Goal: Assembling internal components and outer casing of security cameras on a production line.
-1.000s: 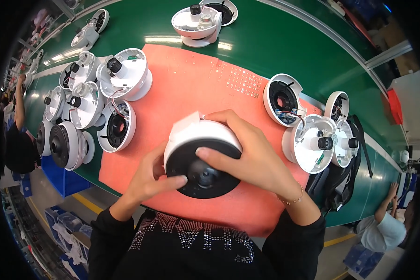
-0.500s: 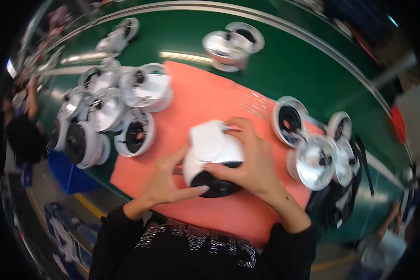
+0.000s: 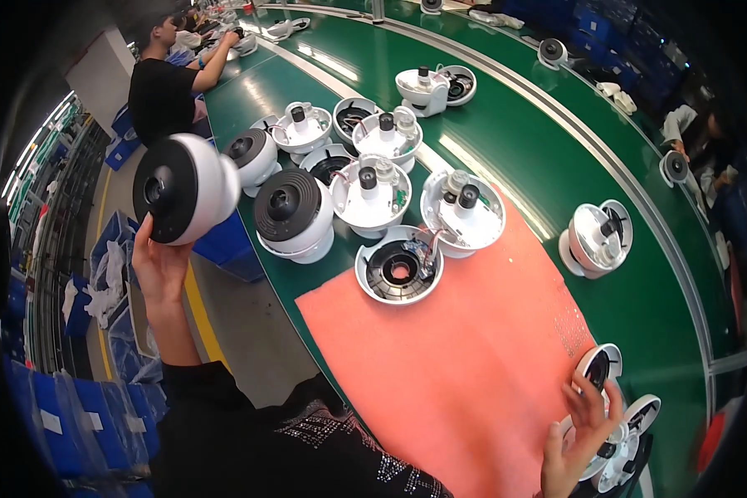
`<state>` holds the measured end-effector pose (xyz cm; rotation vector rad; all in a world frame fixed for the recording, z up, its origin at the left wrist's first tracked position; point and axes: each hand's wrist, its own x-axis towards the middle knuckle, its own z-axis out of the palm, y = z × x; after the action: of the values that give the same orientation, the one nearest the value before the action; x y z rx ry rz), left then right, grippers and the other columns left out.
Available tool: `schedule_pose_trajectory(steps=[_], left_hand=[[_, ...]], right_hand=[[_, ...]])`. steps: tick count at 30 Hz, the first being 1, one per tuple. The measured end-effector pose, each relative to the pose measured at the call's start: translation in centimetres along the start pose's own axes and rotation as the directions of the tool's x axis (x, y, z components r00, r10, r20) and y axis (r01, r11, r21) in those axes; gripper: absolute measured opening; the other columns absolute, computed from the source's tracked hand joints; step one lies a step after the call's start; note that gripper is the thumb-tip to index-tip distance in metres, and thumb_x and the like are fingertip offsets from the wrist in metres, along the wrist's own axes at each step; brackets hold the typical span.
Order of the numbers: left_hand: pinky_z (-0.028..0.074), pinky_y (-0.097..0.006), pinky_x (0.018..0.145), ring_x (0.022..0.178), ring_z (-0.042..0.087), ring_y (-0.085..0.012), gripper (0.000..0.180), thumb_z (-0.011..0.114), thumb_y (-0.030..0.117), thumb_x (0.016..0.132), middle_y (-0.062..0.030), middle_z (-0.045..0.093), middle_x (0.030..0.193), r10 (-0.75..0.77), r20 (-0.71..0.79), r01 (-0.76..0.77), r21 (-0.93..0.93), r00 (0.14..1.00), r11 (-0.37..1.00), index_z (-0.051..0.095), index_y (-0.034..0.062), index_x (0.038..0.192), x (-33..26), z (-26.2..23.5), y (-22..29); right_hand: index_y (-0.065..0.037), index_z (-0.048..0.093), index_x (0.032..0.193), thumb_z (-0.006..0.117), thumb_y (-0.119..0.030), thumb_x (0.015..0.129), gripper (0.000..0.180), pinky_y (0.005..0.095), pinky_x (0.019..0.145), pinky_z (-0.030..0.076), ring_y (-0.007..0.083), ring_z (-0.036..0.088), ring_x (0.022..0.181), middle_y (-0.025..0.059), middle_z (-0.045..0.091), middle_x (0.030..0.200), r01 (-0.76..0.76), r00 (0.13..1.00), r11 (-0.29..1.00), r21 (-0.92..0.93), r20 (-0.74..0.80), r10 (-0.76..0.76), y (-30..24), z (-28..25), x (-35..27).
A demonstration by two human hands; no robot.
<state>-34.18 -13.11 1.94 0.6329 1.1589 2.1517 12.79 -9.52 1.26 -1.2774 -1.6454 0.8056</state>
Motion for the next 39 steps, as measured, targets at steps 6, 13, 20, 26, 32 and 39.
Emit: schedule_pose_trajectory(steps=[6,13,20,26,32,39], left_hand=[[0.051,-0.038,0.079,0.097,0.057,-0.0251,0.051,0.059,0.035,0.078,-0.0140,0.055,0.109,-0.328,-0.184,0.343,0.058,0.927,0.938,0.049,0.0004,0.114,3.3,-9.9,-4.2],[0.047,-0.039,0.084,0.102,0.053,-0.0245,0.053,0.061,0.036,0.076,-0.0136,0.053,0.109,-0.498,-0.086,0.504,0.074,0.863,0.861,0.047,0.0011,0.113,7.4,-8.3,-7.9],[0.049,-0.035,0.076,0.094,0.055,-0.0243,0.051,0.067,0.037,0.071,-0.0127,0.056,0.102,-0.536,-0.090,0.540,0.039,0.840,0.841,0.052,0.0005,0.104,14.1,-5.6,-11.5],[0.037,-0.037,0.094,0.111,0.046,-0.0251,0.065,0.066,0.040,0.072,-0.0138,0.049,0.120,-0.558,-0.066,0.554,-0.063,0.827,0.830,0.045,-0.0005,0.118,20.7,-9.8,-13.0],[0.035,-0.040,0.099,0.114,0.042,-0.0327,0.083,0.060,0.048,0.075,-0.0256,0.043,0.120,-0.610,0.112,0.620,-0.160,0.785,0.768,0.033,-0.0175,0.118,18.9,-7.6,-12.3],[0.042,-0.034,0.091,0.106,0.049,-0.0259,0.044,0.040,0.023,0.090,-0.0223,0.047,0.116,0.222,-0.004,-0.222,0.028,0.975,0.975,0.037,-0.0062,0.122,7.9,-5.5,-6.6]], right_hand=[[-0.004,0.024,0.129,0.042,0.001,0.077,0.055,0.0302,0.088,0.038,0.0211,0.051,0.099,0.0155,0.049,0.112,-0.077,0.996,0.996,-0.041,0.040,0.079,1.4,-0.7,-0.3],[-0.005,0.029,0.127,0.044,0.002,0.077,0.052,0.0306,0.088,0.039,0.0212,0.052,0.099,0.0144,0.050,0.111,-0.137,0.990,0.989,-0.062,0.006,0.138,-0.3,1.5,0.5],[0.000,0.032,0.124,0.048,0.004,0.076,0.051,0.0315,0.088,0.040,0.0226,0.053,0.099,0.0172,0.050,0.111,-0.204,0.976,0.972,-0.112,-0.095,0.194,0.0,-0.3,-0.6],[-0.007,0.028,0.128,0.051,-0.010,0.083,0.050,0.0302,0.082,0.043,0.0195,0.055,0.096,0.0135,0.048,0.115,-0.294,0.944,0.949,0.111,-0.122,0.306,4.6,-1.3,1.1],[-0.002,0.026,0.126,0.058,-0.020,0.081,0.058,0.0402,0.097,0.035,0.0337,0.042,0.114,0.0259,0.036,0.125,-0.130,0.730,0.156,0.979,-0.012,0.683,10.8,1.2,9.7],[-0.010,0.010,0.126,0.056,-0.011,0.080,0.065,0.0464,0.084,0.046,0.0365,0.046,0.106,0.0221,0.033,0.121,0.120,0.592,0.466,0.877,-0.440,0.675,18.6,0.9,17.5]])
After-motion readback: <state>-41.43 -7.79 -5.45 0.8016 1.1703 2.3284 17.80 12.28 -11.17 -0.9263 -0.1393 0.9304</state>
